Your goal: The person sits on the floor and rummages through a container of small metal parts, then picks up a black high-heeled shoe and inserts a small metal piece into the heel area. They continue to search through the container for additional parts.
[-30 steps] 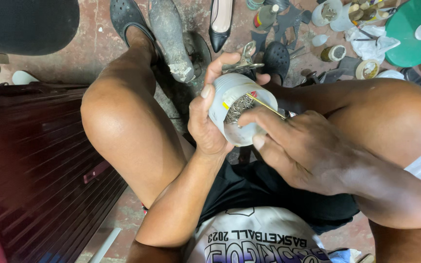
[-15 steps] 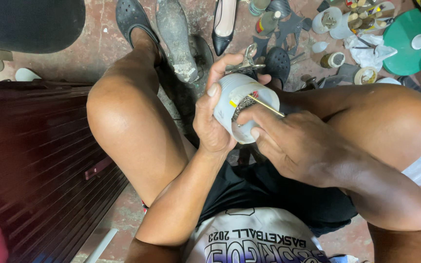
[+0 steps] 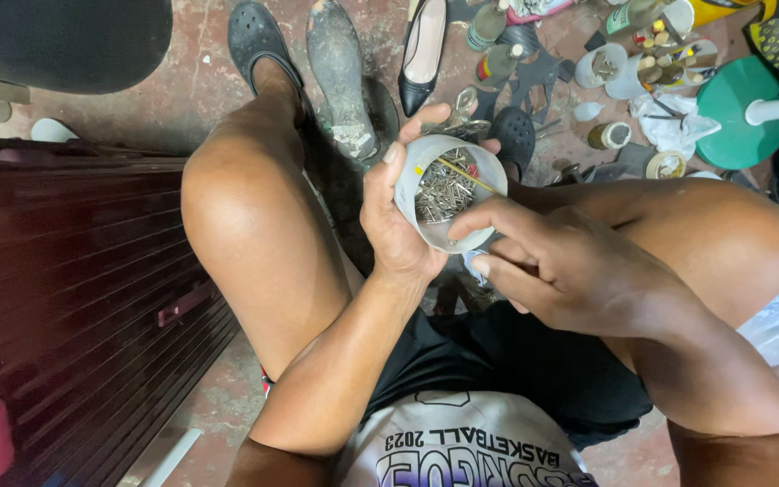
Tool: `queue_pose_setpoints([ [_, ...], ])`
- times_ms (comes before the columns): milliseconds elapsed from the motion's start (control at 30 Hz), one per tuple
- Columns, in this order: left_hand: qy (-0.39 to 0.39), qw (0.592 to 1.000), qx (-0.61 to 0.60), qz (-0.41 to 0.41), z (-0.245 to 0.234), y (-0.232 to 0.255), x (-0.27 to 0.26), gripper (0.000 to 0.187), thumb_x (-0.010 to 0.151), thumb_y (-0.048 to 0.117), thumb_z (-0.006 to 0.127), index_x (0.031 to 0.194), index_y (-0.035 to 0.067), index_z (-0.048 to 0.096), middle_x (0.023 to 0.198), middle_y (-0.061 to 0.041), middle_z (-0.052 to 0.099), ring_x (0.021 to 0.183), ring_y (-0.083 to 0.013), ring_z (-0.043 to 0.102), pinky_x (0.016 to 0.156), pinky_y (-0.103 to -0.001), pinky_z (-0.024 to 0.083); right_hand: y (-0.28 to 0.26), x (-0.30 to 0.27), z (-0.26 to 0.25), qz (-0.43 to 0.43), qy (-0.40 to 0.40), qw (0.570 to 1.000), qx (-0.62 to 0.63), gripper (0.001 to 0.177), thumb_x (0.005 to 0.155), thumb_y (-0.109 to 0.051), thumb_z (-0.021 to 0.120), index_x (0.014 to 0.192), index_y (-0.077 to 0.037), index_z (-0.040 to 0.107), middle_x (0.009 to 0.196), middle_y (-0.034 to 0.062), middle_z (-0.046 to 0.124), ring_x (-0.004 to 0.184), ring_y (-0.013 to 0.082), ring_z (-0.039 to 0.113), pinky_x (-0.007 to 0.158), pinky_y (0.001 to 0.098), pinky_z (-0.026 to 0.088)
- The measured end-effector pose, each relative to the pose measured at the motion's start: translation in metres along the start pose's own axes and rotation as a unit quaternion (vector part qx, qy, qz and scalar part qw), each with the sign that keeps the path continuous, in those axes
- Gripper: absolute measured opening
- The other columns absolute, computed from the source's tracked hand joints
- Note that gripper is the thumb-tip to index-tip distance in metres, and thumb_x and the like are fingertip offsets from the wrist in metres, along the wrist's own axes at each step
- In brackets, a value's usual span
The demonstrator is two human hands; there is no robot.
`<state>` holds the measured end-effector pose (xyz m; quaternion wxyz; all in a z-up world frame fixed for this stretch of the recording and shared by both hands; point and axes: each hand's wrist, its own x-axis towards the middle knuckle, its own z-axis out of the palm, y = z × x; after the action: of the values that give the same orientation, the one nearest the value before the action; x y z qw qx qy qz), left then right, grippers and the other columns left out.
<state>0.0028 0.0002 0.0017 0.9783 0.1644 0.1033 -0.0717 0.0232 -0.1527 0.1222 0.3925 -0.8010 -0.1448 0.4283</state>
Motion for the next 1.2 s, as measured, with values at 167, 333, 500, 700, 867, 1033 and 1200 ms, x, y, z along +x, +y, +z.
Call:
queue_pose_setpoints([
  [167,0.001,1.0,0.001,0.004,0.003,-0.001,-0.001,0.062,0.102,0.045,0.052,0.146,0.001,0.048,0.114,-0.032,0.065,0.119,-0.0425,0.064,0.099,-0.051,0.057,0.01,0.006,0.004,-0.029,0.008,0.999,0.014,0.022,0.092,-0.013,0.063,0.113,-0.013,0.055,0.046,0.003,0.058,0.04,0.0108,0.052,0.042,0.0294,0.04],
  [333,0.002,1.0,-0.022,0.005,0.002,0.0,0.001,0.061,0.102,0.045,0.052,0.144,0.001,0.051,0.122,-0.028,0.065,0.121,-0.0417,0.064,0.103,-0.052,0.054,0.023,0.002,0.007,-0.083,0.013,0.98,0.181,0.015,0.096,-0.007,0.063,0.11,-0.005,0.06,0.062,0.0022,0.062,0.05,0.0063,0.053,0.042,0.0227,0.038],
  [500,0.027,0.999,-0.034,0.018,0.002,0.0,0.008,0.061,0.101,0.045,0.05,0.141,0.0,0.054,0.135,-0.02,0.063,0.119,-0.0399,0.064,0.105,-0.053,0.052,0.032,-0.005,-0.002,-0.141,0.029,0.89,0.433,0.014,0.1,0.002,0.06,0.113,0.005,0.063,0.08,0.0112,0.063,0.051,0.0065,0.05,0.045,0.02,0.041],
  [700,0.038,0.999,-0.027,0.022,-0.002,0.004,0.009,0.06,0.101,0.047,0.05,0.137,0.0,0.056,0.119,-0.027,0.065,0.114,-0.0397,0.067,0.103,-0.052,0.053,0.039,-0.004,-0.007,-0.247,-0.026,0.792,0.558,0.014,0.104,0.0,0.057,0.111,0.01,0.063,0.1,0.0172,0.06,0.06,0.0135,0.056,0.053,0.0248,0.049],
  [867,0.042,0.998,-0.03,0.033,-0.001,0.008,0.01,0.057,0.1,0.046,0.049,0.134,0.001,0.058,0.117,-0.021,0.07,0.111,-0.0378,0.068,0.097,-0.052,0.055,0.042,-0.002,-0.005,-0.26,0.014,0.813,0.521,0.013,0.105,0.0,0.056,0.111,0.009,0.064,0.099,0.0175,0.062,0.061,0.0121,0.056,0.053,0.0243,0.049],
  [1033,0.053,0.997,-0.045,0.035,-0.001,0.009,0.011,0.056,0.1,0.045,0.047,0.132,0.001,0.059,0.116,-0.019,0.072,0.108,-0.0368,0.07,0.088,-0.052,0.058,0.051,0.002,-0.005,-0.238,0.023,0.829,0.506,0.015,0.107,-0.001,0.057,0.112,0.01,0.064,0.096,0.0158,0.064,0.062,0.0128,0.057,0.054,0.0245,0.049],
  [1200,0.045,0.997,-0.054,0.018,-0.003,0.011,0.013,0.058,0.102,0.047,0.044,0.134,0.002,0.061,0.113,-0.022,0.07,0.105,-0.0363,0.071,0.079,-0.052,0.06,0.056,0.007,-0.005,-0.248,0.025,0.829,0.5,0.018,0.107,-0.008,0.06,0.113,0.008,0.065,0.097,0.0143,0.065,0.064,0.0121,0.058,0.058,0.0247,0.05],
])
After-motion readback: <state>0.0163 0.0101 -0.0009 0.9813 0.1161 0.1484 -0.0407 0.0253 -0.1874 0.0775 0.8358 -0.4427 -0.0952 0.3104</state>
